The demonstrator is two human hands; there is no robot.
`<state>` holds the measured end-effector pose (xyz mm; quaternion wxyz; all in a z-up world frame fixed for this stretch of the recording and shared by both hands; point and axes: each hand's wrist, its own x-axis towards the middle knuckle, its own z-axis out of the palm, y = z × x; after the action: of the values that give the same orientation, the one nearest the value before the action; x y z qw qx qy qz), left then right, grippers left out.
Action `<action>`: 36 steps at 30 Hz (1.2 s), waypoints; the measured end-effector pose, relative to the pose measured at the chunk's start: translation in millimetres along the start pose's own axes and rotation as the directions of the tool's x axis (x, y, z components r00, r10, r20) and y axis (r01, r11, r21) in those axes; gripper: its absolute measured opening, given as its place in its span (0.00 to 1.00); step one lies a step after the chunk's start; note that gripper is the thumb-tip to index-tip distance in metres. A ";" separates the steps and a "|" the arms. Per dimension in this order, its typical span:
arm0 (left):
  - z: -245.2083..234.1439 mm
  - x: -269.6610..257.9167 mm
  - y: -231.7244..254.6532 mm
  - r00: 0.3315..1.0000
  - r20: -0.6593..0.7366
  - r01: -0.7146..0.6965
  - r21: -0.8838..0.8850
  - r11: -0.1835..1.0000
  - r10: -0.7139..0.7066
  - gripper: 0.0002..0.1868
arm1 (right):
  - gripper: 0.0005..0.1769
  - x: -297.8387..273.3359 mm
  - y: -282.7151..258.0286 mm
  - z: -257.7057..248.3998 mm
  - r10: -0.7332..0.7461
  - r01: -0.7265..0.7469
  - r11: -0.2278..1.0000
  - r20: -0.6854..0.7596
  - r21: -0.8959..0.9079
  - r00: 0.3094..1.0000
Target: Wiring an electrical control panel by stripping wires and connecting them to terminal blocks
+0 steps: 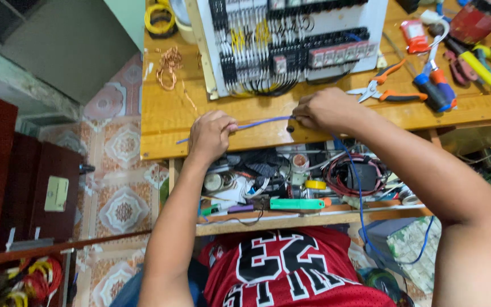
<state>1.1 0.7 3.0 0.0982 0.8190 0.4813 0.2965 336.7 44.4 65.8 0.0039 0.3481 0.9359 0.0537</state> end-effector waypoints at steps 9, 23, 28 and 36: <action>17.5 -3.3 -13.2 0.980 -0.182 -0.084 -0.051 0.995 0.074 0.07 | 0.11 -32.1 21.2 10.6 0.218 -0.188 0.970 -0.212 0.153 0.953; -17.3 -1.7 33.7 0.791 -0.404 -0.316 0.372 0.873 0.459 0.07 | 0.12 9.4 -44.9 -34.8 0.246 -0.030 0.877 -0.395 0.480 0.885; -28.2 -0.7 64.4 0.719 -0.380 -0.431 0.415 0.801 0.583 0.09 | 0.17 47.8 -102.9 -71.2 0.216 0.275 0.561 -0.459 0.781 0.862; -33.3 -7.7 95.1 0.655 -0.399 -0.548 0.333 0.767 0.641 0.05 | 0.12 72.5 -135.5 -74.3 0.293 0.295 -0.093 -0.257 0.951 0.921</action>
<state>48.5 -59.1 69.2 -0.2060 0.8333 0.2188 0.4640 190.3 -17.5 127.8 -0.4408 0.2156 0.6428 -0.5882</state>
